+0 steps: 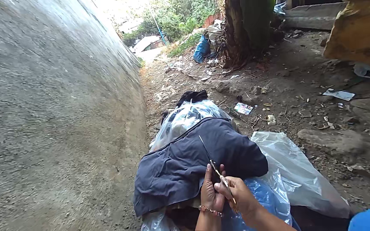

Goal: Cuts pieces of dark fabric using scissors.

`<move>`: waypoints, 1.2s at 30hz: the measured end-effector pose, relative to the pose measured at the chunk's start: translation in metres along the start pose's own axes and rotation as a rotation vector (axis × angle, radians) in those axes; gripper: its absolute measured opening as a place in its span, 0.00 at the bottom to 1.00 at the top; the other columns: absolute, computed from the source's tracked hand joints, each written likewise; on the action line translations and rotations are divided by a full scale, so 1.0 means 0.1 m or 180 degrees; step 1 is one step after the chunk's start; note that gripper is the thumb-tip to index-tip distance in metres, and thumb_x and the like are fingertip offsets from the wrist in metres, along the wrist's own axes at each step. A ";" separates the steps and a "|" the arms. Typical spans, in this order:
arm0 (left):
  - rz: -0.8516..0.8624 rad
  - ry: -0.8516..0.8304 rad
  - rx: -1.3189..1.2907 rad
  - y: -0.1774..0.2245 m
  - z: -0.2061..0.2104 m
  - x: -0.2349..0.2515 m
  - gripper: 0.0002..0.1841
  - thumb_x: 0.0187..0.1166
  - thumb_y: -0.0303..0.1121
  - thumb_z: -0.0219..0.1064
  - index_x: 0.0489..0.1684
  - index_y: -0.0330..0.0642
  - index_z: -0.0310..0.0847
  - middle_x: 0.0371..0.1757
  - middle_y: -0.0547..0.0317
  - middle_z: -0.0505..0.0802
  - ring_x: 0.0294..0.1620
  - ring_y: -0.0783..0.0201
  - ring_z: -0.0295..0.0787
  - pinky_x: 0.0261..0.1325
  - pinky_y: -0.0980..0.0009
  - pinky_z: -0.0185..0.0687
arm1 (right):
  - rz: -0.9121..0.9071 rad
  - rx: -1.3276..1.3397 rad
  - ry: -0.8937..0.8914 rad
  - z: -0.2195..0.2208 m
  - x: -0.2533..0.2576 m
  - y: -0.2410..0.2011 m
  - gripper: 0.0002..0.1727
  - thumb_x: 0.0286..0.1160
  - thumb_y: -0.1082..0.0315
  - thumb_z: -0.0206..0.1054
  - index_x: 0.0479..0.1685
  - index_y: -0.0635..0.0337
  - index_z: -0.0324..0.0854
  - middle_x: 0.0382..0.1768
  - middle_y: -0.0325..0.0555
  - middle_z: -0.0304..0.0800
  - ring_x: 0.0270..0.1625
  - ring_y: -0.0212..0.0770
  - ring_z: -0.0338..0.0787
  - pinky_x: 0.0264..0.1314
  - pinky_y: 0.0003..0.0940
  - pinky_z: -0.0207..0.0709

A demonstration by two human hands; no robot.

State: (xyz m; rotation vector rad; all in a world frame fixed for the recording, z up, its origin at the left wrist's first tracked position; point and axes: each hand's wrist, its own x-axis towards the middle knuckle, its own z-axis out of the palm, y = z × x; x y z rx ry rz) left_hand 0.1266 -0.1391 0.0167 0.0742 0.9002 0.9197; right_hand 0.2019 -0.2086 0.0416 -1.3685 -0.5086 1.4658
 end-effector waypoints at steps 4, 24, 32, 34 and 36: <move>-0.0021 -0.0093 -0.0002 0.00 -0.02 0.00 0.17 0.94 0.42 0.48 0.46 0.42 0.79 0.34 0.53 0.96 0.32 0.61 0.96 0.32 0.72 0.91 | -0.0039 -0.0145 -0.0169 0.00 0.08 -0.01 0.13 0.83 0.60 0.66 0.35 0.60 0.78 0.19 0.32 0.72 0.17 0.26 0.71 0.21 0.22 0.69; 0.0159 -0.0548 0.0190 -0.08 -0.23 0.14 0.18 0.93 0.36 0.50 0.35 0.41 0.83 0.19 0.60 0.86 0.15 0.70 0.82 0.19 0.75 0.80 | 0.0205 -0.0227 -0.0380 0.02 0.45 -0.16 0.25 0.88 0.40 0.54 0.35 0.52 0.76 0.18 0.30 0.68 0.18 0.27 0.68 0.23 0.23 0.67; 0.0289 -0.0250 0.0166 -0.06 -0.10 0.01 0.18 0.94 0.35 0.44 0.37 0.43 0.80 0.24 0.61 0.90 0.24 0.72 0.89 0.27 0.77 0.86 | 0.0007 -0.0184 -0.0016 0.12 0.32 -0.17 0.14 0.78 0.63 0.71 0.29 0.60 0.75 0.18 0.34 0.70 0.16 0.27 0.67 0.21 0.24 0.64; 0.0259 -0.0255 0.0110 -0.07 -0.11 0.02 0.18 0.94 0.35 0.45 0.35 0.43 0.80 0.24 0.61 0.90 0.24 0.71 0.89 0.28 0.76 0.87 | -0.0027 -0.0197 -0.0005 0.10 0.31 -0.16 0.15 0.77 0.63 0.72 0.28 0.59 0.75 0.17 0.34 0.70 0.16 0.27 0.67 0.20 0.24 0.64; 0.0261 -0.0294 0.0145 -0.07 -0.11 0.03 0.17 0.93 0.34 0.46 0.35 0.43 0.80 0.24 0.60 0.90 0.23 0.71 0.89 0.27 0.76 0.87 | -0.0008 -0.0340 -0.0116 0.08 0.34 -0.21 0.16 0.81 0.57 0.69 0.30 0.59 0.76 0.17 0.33 0.69 0.16 0.26 0.67 0.21 0.24 0.64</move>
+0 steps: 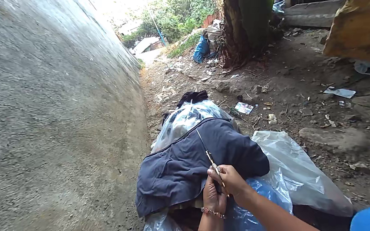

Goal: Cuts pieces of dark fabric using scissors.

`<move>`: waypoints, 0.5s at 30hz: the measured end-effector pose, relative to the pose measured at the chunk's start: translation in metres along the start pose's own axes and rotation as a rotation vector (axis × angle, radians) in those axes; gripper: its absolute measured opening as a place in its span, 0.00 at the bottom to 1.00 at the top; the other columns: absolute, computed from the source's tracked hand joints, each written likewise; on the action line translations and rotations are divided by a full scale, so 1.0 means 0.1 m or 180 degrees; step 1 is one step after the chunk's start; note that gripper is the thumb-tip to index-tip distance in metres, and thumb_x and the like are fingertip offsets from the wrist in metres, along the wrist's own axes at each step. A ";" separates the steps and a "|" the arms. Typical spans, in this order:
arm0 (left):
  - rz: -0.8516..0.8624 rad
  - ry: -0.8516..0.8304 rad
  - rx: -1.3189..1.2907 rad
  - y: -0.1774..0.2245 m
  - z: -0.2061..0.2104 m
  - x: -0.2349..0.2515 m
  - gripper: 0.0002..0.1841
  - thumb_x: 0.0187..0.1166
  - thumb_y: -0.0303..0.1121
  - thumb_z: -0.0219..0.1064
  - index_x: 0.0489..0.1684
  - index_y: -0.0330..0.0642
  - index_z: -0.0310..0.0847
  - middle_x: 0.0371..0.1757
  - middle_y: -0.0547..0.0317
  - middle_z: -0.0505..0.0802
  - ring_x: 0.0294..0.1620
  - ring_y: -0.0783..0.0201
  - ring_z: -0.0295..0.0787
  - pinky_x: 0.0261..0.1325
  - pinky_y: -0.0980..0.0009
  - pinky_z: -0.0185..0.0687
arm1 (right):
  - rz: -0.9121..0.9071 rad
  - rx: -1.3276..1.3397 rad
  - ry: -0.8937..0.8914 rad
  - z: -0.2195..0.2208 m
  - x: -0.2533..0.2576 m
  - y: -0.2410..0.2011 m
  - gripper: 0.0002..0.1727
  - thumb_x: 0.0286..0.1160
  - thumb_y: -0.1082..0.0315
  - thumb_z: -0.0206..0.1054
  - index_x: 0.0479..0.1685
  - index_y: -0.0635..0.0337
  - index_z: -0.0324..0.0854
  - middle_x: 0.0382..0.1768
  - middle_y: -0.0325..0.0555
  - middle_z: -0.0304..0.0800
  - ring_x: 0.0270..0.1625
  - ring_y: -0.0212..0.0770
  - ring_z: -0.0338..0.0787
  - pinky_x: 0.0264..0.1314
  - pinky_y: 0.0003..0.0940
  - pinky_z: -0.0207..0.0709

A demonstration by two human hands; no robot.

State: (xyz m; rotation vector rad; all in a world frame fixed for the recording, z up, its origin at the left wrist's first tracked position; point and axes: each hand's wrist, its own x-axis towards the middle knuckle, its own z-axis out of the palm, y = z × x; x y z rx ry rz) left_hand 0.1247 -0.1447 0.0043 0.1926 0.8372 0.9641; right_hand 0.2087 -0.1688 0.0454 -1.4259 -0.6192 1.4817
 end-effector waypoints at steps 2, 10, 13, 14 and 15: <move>0.0014 -0.0022 0.0044 0.00 -0.02 0.02 0.20 0.94 0.36 0.47 0.32 0.42 0.81 0.19 0.61 0.88 0.17 0.71 0.85 0.22 0.77 0.83 | 0.0161 -0.0041 -0.0188 -0.02 0.05 -0.10 0.20 0.87 0.49 0.61 0.35 0.57 0.76 0.19 0.31 0.67 0.18 0.27 0.66 0.23 0.24 0.64; 0.0078 0.0209 0.0201 0.02 0.03 -0.01 0.16 0.93 0.35 0.50 0.37 0.41 0.80 0.24 0.59 0.89 0.22 0.69 0.88 0.28 0.74 0.88 | 0.0431 0.0151 -0.0046 0.05 0.14 -0.26 0.21 0.88 0.48 0.60 0.31 0.54 0.72 0.16 0.30 0.64 0.14 0.26 0.62 0.18 0.23 0.60; 0.0055 0.0157 0.0251 0.06 -0.01 0.02 0.16 0.93 0.37 0.50 0.38 0.40 0.81 0.25 0.57 0.90 0.23 0.67 0.88 0.26 0.72 0.87 | 0.0194 0.0421 0.0012 0.04 0.10 -0.16 0.15 0.84 0.60 0.67 0.29 0.55 0.73 0.14 0.30 0.66 0.13 0.25 0.63 0.17 0.21 0.61; 0.0098 0.0144 0.0331 0.08 0.00 0.02 0.17 0.93 0.37 0.50 0.38 0.40 0.81 0.25 0.57 0.90 0.23 0.67 0.89 0.26 0.72 0.87 | 0.0149 0.0452 0.0011 0.04 0.07 -0.14 0.14 0.83 0.61 0.68 0.29 0.56 0.73 0.14 0.31 0.66 0.13 0.25 0.64 0.17 0.21 0.62; 0.0178 0.0144 0.0453 0.12 0.02 0.00 0.17 0.93 0.37 0.50 0.38 0.41 0.82 0.26 0.57 0.91 0.24 0.67 0.89 0.27 0.72 0.87 | 0.0121 0.0453 0.0003 0.04 0.05 -0.12 0.13 0.82 0.62 0.69 0.30 0.57 0.74 0.14 0.31 0.67 0.13 0.25 0.65 0.17 0.21 0.62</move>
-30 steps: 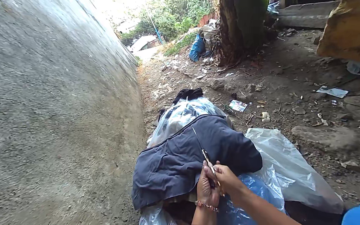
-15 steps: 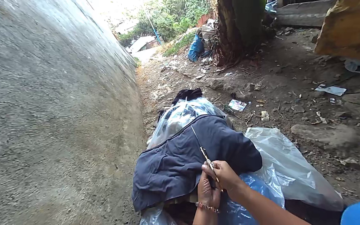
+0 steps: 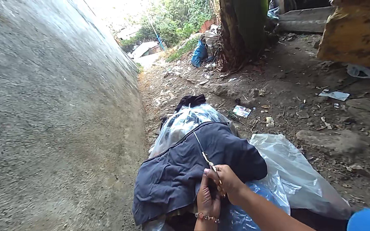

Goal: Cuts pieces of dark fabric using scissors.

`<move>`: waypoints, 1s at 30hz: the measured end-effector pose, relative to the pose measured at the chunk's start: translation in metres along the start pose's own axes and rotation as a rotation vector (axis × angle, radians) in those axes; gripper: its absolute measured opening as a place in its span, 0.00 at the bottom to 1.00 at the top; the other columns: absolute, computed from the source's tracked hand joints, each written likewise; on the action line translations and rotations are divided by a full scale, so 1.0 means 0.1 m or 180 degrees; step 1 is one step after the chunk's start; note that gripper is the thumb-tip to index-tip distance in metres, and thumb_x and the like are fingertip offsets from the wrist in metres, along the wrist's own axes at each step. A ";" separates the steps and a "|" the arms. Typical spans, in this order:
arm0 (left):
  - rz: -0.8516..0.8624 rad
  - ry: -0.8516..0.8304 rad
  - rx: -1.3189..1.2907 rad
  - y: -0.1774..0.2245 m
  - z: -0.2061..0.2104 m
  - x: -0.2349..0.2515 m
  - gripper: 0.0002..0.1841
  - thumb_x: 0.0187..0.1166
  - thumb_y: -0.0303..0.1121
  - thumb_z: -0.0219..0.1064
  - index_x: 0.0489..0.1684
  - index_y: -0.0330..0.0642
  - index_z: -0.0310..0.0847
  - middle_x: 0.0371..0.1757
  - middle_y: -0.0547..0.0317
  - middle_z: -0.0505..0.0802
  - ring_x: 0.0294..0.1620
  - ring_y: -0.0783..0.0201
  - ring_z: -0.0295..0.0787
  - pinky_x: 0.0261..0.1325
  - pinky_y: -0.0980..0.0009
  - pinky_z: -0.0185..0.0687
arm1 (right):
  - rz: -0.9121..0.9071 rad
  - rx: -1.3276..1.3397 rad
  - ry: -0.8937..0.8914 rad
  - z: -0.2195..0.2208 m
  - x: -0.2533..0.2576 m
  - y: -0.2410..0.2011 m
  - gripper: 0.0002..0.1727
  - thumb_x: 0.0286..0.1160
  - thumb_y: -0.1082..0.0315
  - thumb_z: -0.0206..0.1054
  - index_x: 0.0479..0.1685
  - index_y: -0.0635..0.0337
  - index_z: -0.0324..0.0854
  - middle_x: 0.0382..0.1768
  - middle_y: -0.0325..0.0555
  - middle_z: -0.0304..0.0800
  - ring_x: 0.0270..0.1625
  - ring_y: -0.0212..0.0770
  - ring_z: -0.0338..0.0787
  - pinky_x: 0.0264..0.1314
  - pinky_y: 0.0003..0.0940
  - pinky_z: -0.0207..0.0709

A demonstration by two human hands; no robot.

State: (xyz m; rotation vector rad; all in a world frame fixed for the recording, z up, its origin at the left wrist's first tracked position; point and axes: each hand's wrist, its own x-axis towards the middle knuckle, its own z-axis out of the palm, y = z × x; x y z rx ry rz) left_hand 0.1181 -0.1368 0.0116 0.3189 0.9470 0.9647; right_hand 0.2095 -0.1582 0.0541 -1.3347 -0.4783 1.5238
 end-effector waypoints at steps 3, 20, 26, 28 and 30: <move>0.0457 0.0013 0.0170 0.18 0.02 0.01 0.17 0.93 0.39 0.51 0.45 0.40 0.83 0.30 0.58 0.92 0.29 0.68 0.91 0.32 0.73 0.88 | -0.0067 -0.0018 -0.0065 0.00 -0.03 0.02 0.10 0.79 0.65 0.69 0.34 0.58 0.75 0.16 0.32 0.72 0.14 0.26 0.69 0.18 0.22 0.66; 0.0165 0.0354 -0.0216 0.62 0.76 0.45 0.21 0.89 0.48 0.56 0.70 0.43 0.71 0.60 0.50 0.87 0.61 0.58 0.85 0.61 0.57 0.84 | -0.0238 -0.0386 -0.0156 -0.06 -0.11 0.15 0.13 0.78 0.60 0.72 0.36 0.60 0.77 0.20 0.33 0.71 0.17 0.26 0.68 0.21 0.23 0.66; 0.0145 0.0323 -0.0403 0.62 0.71 0.54 0.16 0.91 0.42 0.54 0.66 0.42 0.70 0.56 0.52 0.85 0.56 0.60 0.85 0.56 0.62 0.84 | -0.0224 -0.0340 -0.0199 -0.07 -0.08 0.15 0.16 0.85 0.55 0.65 0.40 0.61 0.79 0.20 0.31 0.69 0.18 0.25 0.68 0.22 0.22 0.66; 0.0163 0.0254 -0.0391 0.61 0.69 0.52 0.15 0.91 0.42 0.53 0.64 0.42 0.71 0.53 0.54 0.86 0.53 0.62 0.86 0.54 0.65 0.85 | -0.0129 -0.0366 -0.0317 -0.07 -0.03 0.10 0.19 0.89 0.52 0.58 0.46 0.61 0.78 0.23 0.32 0.68 0.20 0.26 0.67 0.25 0.22 0.65; 0.0132 0.0208 -0.0381 0.60 0.66 0.52 0.14 0.91 0.43 0.53 0.60 0.43 0.72 0.49 0.55 0.87 0.48 0.64 0.87 0.49 0.67 0.86 | -0.0052 -0.0305 -0.0378 -0.07 0.03 0.06 0.21 0.90 0.48 0.56 0.47 0.59 0.77 0.25 0.32 0.68 0.22 0.26 0.68 0.26 0.22 0.66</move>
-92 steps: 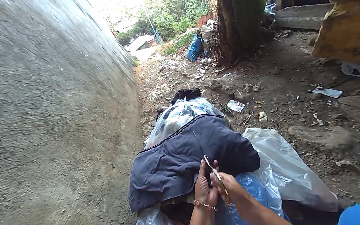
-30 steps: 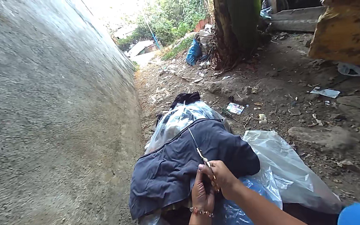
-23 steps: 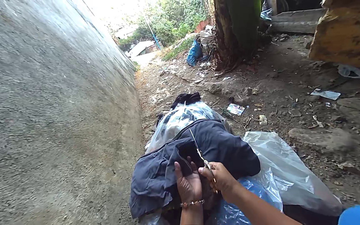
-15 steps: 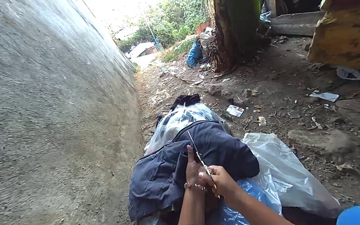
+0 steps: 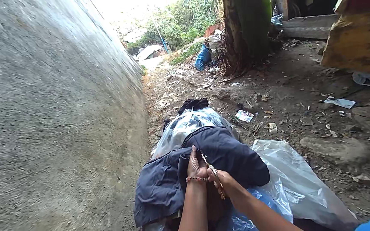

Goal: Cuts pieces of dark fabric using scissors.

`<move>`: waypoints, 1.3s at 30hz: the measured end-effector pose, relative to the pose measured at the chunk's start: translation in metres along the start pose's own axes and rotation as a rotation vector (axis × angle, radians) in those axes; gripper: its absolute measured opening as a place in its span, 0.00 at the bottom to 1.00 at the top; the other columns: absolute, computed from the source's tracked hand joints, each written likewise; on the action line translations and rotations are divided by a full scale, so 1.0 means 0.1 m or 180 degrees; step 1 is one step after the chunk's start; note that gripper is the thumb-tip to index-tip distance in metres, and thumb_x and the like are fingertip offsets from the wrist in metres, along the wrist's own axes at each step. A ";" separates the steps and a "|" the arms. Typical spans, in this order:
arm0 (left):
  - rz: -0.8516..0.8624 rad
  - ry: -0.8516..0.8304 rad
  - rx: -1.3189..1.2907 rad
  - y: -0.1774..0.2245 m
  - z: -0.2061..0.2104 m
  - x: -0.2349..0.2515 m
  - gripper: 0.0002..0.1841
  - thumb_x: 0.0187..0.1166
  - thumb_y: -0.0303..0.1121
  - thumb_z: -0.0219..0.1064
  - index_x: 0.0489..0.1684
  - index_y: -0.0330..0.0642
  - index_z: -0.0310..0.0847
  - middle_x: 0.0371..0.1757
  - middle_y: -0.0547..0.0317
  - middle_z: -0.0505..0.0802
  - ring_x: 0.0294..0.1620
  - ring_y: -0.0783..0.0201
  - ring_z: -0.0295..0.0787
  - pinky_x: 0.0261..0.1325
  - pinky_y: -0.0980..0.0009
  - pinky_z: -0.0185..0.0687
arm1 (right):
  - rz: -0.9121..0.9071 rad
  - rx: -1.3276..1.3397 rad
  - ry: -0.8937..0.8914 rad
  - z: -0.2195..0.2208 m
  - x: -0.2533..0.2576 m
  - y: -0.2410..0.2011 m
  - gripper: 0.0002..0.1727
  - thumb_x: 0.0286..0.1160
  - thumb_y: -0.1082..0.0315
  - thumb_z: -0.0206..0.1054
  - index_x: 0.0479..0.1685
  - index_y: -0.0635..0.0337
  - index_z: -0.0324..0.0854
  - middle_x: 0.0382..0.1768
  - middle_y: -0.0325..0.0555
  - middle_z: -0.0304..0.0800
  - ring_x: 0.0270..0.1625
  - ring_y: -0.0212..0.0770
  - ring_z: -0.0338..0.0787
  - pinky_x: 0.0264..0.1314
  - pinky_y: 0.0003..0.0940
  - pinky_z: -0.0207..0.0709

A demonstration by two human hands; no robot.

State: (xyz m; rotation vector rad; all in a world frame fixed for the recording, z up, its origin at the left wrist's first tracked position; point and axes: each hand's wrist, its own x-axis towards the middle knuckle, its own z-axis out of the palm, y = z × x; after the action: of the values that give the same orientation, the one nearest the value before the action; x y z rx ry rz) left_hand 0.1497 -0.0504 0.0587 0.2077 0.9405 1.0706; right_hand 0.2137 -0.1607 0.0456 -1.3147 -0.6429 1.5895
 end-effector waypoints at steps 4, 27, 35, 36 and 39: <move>-0.0024 -0.0031 0.0078 0.02 0.00 -0.04 0.14 0.92 0.44 0.52 0.53 0.44 0.74 0.40 0.58 0.87 0.39 0.68 0.88 0.40 0.71 0.86 | -0.0004 -0.0091 0.0036 0.03 0.05 -0.07 0.21 0.89 0.47 0.58 0.44 0.58 0.76 0.25 0.32 0.68 0.21 0.26 0.67 0.26 0.23 0.65; 0.0146 -0.0128 -0.0049 -0.01 -0.05 0.07 0.12 0.92 0.42 0.52 0.53 0.44 0.74 0.41 0.57 0.89 0.41 0.67 0.89 0.43 0.68 0.88 | -0.0239 -0.0203 0.0121 0.01 0.14 -0.05 0.15 0.81 0.58 0.69 0.31 0.57 0.75 0.16 0.31 0.67 0.14 0.25 0.64 0.17 0.21 0.61; 0.0087 -0.0157 -0.0030 0.02 -0.09 0.09 0.12 0.92 0.40 0.52 0.47 0.43 0.75 0.35 0.59 0.89 0.34 0.69 0.89 0.36 0.72 0.87 | -0.0232 -0.0388 -0.0029 0.04 0.24 -0.08 0.22 0.86 0.49 0.63 0.53 0.64 0.77 0.33 0.37 0.74 0.28 0.28 0.70 0.32 0.26 0.66; 0.0034 -0.0190 -0.0065 0.02 -0.10 0.09 0.13 0.92 0.41 0.51 0.45 0.44 0.76 0.34 0.59 0.89 0.33 0.69 0.89 0.34 0.72 0.87 | -0.0186 -0.0405 -0.0023 0.05 0.27 -0.11 0.23 0.87 0.47 0.60 0.51 0.62 0.76 0.32 0.36 0.72 0.28 0.28 0.70 0.32 0.26 0.66; 0.0035 -0.0229 0.0018 0.03 -0.14 0.10 0.14 0.92 0.43 0.50 0.45 0.43 0.76 0.33 0.59 0.88 0.32 0.69 0.88 0.33 0.72 0.86 | -0.0146 -0.0445 0.0051 0.06 0.31 -0.14 0.20 0.86 0.50 0.62 0.43 0.62 0.76 0.27 0.36 0.69 0.23 0.29 0.67 0.27 0.28 0.64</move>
State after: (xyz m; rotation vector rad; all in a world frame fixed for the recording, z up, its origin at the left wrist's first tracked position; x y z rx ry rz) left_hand 0.1393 -0.0444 0.0459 0.2546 0.8787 1.0639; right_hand 0.2128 -0.1263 0.0449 -1.4032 -0.7806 1.5179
